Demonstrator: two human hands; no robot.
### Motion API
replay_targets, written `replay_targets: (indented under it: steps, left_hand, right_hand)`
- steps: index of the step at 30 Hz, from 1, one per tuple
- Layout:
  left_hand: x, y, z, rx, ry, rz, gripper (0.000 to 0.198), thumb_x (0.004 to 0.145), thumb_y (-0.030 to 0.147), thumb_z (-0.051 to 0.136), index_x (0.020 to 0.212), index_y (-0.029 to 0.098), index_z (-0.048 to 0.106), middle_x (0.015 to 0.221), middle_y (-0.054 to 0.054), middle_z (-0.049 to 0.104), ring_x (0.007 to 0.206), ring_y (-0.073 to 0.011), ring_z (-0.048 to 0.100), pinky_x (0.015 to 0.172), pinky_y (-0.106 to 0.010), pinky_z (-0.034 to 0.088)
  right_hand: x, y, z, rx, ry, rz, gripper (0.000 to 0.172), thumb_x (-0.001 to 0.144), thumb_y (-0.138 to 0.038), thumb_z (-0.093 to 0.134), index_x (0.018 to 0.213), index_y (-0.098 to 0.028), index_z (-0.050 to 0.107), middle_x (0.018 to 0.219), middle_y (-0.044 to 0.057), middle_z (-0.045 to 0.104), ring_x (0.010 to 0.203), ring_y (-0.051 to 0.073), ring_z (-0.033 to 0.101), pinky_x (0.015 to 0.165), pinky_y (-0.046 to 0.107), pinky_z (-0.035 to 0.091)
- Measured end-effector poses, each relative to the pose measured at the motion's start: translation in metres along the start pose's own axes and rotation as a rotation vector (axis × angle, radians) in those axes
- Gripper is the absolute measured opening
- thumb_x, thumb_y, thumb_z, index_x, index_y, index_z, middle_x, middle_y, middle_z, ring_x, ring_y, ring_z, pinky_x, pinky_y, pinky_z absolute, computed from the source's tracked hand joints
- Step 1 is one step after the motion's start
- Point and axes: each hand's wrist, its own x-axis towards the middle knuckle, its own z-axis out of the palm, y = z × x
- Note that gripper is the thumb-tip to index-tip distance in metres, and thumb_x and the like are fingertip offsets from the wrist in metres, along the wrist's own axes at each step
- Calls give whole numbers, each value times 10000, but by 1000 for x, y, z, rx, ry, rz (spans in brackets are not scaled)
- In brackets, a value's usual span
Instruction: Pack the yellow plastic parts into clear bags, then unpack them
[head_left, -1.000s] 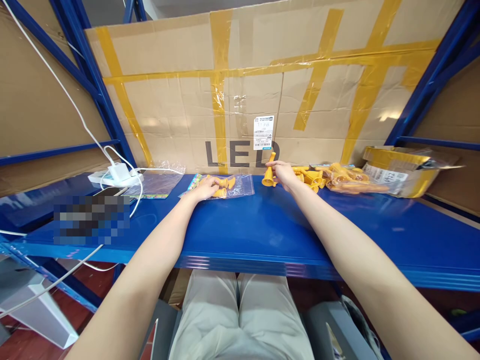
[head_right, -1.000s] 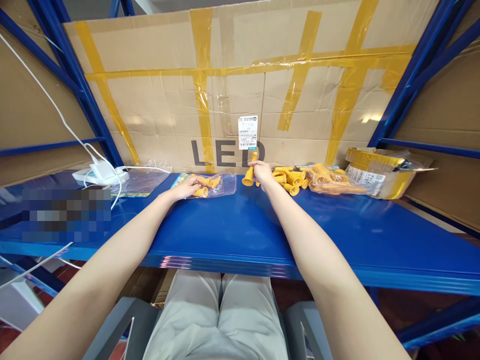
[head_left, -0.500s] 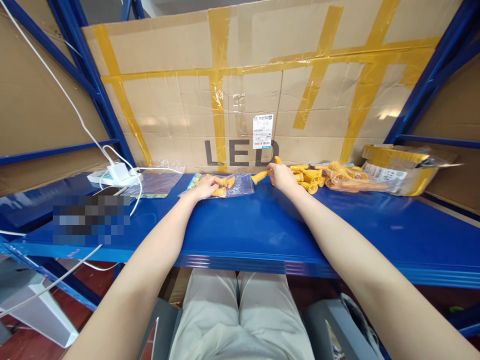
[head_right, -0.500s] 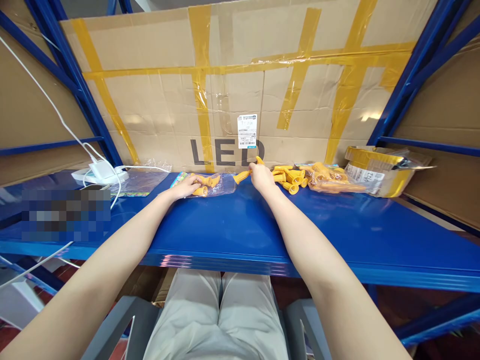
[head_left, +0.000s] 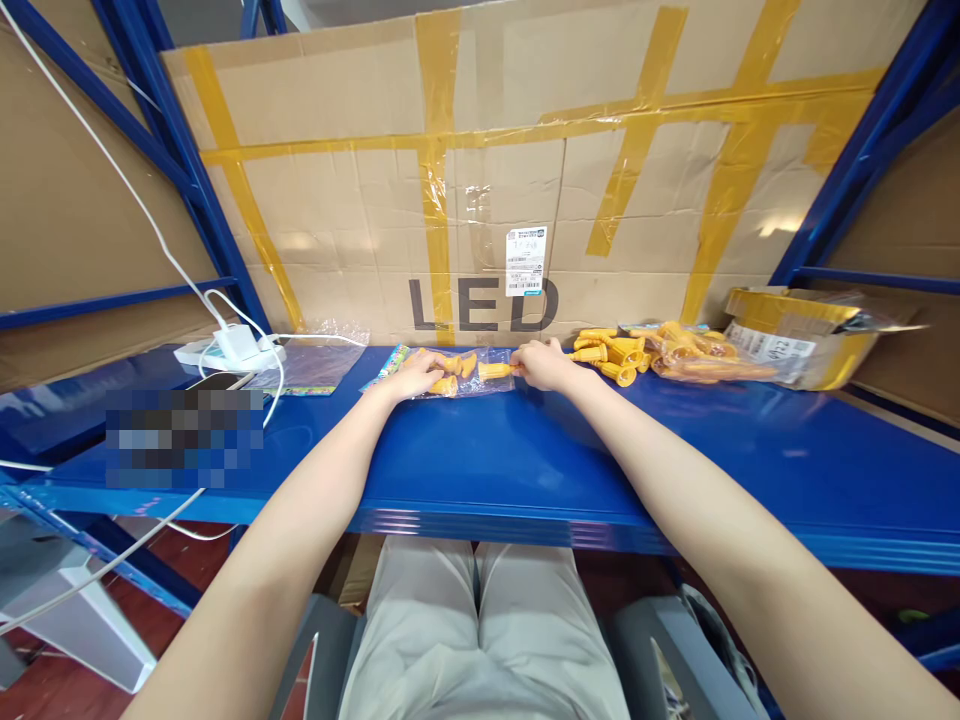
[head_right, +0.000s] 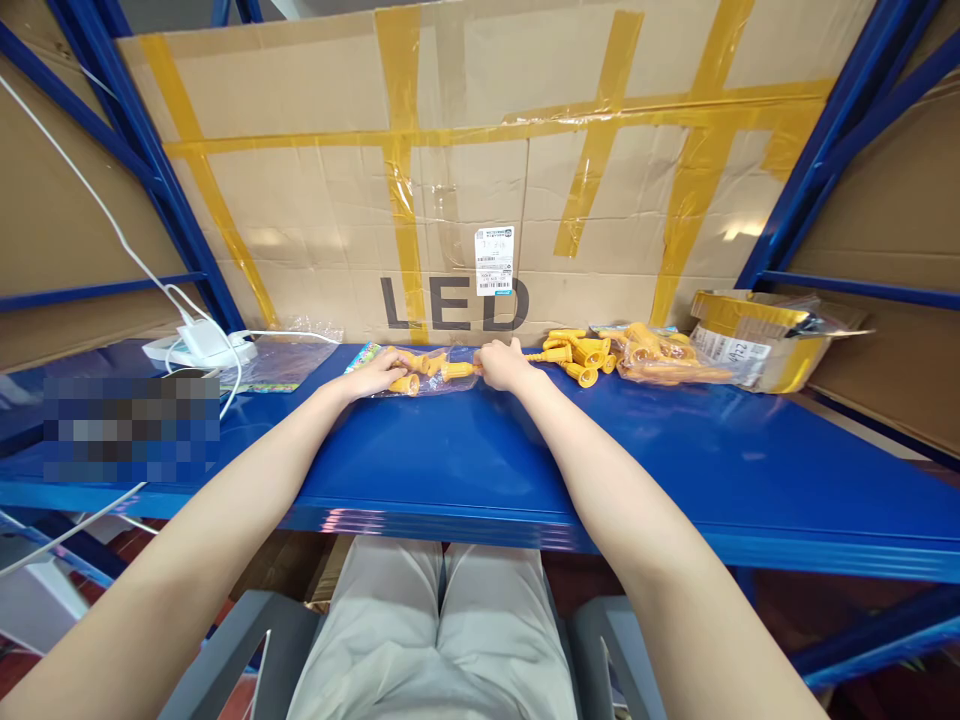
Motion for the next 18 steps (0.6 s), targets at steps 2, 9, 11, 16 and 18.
replay_targets:
  steps: [2, 9, 11, 16, 18]
  left_hand:
    - [0, 3, 0, -9, 1, 26, 271, 781, 246, 473, 957, 201, 675, 1146, -36, 648, 1142, -216, 544, 991, -291, 394]
    - [2, 1, -2, 25, 198, -220, 267, 869, 333, 443, 1005, 191, 624, 1176, -93, 654, 1140, -267, 566, 975, -376, 407]
    - [3, -4, -3, 28, 238, -308, 274, 873, 361, 452, 997, 183, 620, 1184, -122, 651, 1149, -299, 564, 970, -406, 404]
    - [5, -15, -1, -57, 235, -293, 270, 859, 408, 484, 915, 190, 633, 1025, -99, 714, 1067, -299, 615, 905, -350, 447]
    - [6, -16, 0, -52, 220, -308, 277, 860, 383, 478, 943, 168, 633, 1065, -118, 704, 1059, -302, 619, 899, -355, 451]
  right_hand:
    - [1, -2, 1, 75, 6, 3, 179, 874, -176, 511, 961, -185, 668, 1102, 105, 671, 1109, 278, 531, 897, 428, 307]
    - [1, -12, 1, 289, 29, 49, 108, 855, -245, 562, 885, -211, 660, 997, 50, 703, 966, 233, 600, 880, 405, 337]
    - [3, -12, 4, 361, 54, 61, 94, 836, -266, 593, 860, -211, 666, 936, 38, 708, 912, 214, 607, 859, 378, 355]
    - [11, -12, 17, 598, 97, 70, 109, 752, -299, 681, 776, -193, 675, 730, 20, 677, 715, 157, 587, 691, 260, 404]
    - [13, -12, 22, 685, 78, 67, 102, 754, -280, 662, 773, -180, 667, 673, 3, 645, 623, 126, 556, 624, 234, 405]
